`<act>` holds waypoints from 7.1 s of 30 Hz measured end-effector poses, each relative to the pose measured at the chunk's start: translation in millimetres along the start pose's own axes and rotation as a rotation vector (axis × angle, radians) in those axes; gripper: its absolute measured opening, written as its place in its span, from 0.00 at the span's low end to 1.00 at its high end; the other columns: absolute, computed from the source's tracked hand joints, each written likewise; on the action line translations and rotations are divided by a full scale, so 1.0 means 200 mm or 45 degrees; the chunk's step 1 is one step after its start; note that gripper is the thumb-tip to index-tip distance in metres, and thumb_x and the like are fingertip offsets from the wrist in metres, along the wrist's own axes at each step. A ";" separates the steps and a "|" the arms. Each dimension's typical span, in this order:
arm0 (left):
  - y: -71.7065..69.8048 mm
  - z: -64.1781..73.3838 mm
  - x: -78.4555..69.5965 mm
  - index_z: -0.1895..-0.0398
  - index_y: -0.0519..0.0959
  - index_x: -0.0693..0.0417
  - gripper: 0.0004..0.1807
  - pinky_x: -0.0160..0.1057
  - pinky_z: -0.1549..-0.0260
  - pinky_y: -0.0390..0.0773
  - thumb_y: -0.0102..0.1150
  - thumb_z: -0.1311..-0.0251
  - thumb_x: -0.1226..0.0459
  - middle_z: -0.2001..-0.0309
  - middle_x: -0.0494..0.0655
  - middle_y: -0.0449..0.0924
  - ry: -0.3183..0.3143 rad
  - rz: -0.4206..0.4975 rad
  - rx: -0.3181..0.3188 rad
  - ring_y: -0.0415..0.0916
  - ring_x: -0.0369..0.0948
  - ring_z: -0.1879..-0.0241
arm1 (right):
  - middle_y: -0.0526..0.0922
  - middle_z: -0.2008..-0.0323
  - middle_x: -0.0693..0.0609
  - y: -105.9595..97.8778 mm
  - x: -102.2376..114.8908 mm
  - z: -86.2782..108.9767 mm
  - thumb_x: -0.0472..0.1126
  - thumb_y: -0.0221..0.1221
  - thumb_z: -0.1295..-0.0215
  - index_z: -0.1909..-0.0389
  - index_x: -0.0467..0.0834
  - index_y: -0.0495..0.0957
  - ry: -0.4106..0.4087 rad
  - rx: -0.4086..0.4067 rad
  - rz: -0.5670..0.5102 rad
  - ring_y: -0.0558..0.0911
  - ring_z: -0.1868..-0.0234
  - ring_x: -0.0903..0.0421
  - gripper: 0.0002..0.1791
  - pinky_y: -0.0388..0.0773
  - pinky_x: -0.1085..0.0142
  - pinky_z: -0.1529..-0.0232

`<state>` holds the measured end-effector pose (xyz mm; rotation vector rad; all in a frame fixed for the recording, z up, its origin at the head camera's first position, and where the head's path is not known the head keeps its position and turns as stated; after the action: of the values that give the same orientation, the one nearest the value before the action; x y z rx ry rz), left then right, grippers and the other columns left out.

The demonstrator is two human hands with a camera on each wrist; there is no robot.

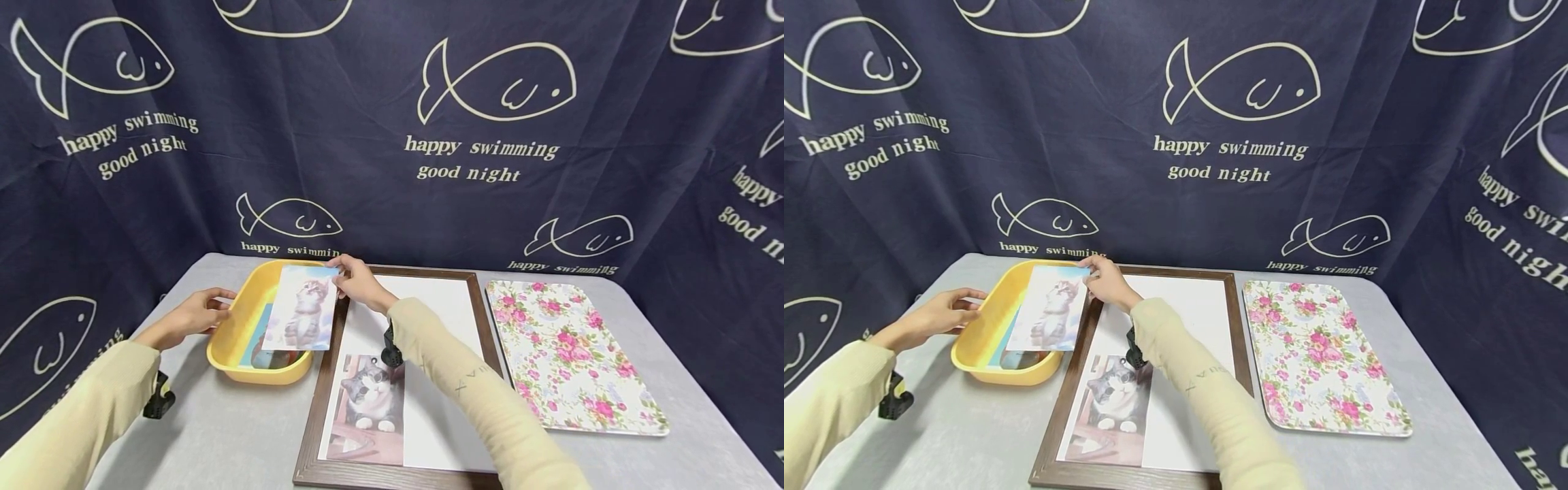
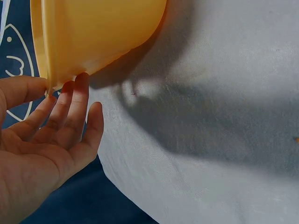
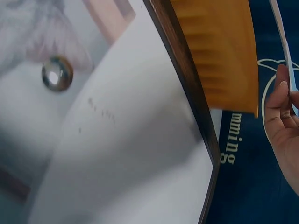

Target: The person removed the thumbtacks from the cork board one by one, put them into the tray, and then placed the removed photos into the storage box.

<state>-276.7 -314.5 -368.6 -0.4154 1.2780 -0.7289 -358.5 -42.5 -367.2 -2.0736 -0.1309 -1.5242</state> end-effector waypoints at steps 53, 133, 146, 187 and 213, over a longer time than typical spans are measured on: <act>0.01 0.00 -0.01 0.40 0.57 0.71 0.27 0.37 0.65 0.76 0.47 0.39 0.65 0.48 0.72 0.67 -0.010 -0.031 -0.002 0.75 0.42 0.60 | 0.72 0.44 0.46 0.27 0.10 0.02 0.33 0.55 0.41 0.43 0.40 0.66 -0.037 0.212 0.857 0.72 0.43 0.53 0.23 0.68 0.69 0.45; 0.21 0.07 -0.38 0.46 0.69 0.63 0.21 0.57 0.51 0.67 0.55 0.43 0.65 0.49 0.61 0.73 0.690 -0.577 -0.518 0.70 0.57 0.49 | 0.76 0.52 0.45 -0.09 0.00 0.38 0.31 0.54 0.42 0.49 0.37 0.69 -0.217 0.239 0.869 0.78 0.53 0.51 0.18 0.73 0.62 0.50; 0.34 0.11 -0.43 0.46 0.71 0.57 0.22 0.57 0.59 0.70 0.57 0.45 0.60 0.51 0.55 0.75 0.782 -0.735 -0.528 0.73 0.55 0.52 | 0.78 0.56 0.46 -0.10 -0.02 0.47 0.31 0.56 0.44 0.50 0.38 0.71 -0.231 0.301 0.849 0.77 0.54 0.51 0.18 0.72 0.61 0.51; 0.65 0.24 -0.52 0.48 0.73 0.52 0.22 0.51 0.47 0.67 0.59 0.47 0.58 0.50 0.46 0.75 1.184 -0.919 -0.537 0.71 0.46 0.49 | 0.79 0.61 0.48 -0.14 -0.06 0.62 0.26 0.59 0.50 0.56 0.38 0.76 -0.244 0.477 0.681 0.78 0.58 0.55 0.17 0.75 0.68 0.57; 0.83 0.29 -0.51 0.52 0.74 0.49 0.20 0.45 0.50 0.67 0.62 0.50 0.57 0.55 0.44 0.75 1.448 -1.117 -0.447 0.71 0.44 0.52 | 0.79 0.67 0.49 -0.09 -0.07 0.61 0.26 0.58 0.49 0.58 0.39 0.76 -0.295 0.534 0.657 0.78 0.64 0.58 0.15 0.75 0.73 0.61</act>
<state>-190.1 -132.0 -390.9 -0.9461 2.3423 -1.6156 -266.7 35.8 -396.3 -1.7571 0.0030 -0.8609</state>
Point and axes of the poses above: each hand's wrist, its own z-axis away from the middle knuckle, its own y-axis out of the palm, x = y × z, the point moved 4 cm from there along -z, towards the middle knuckle
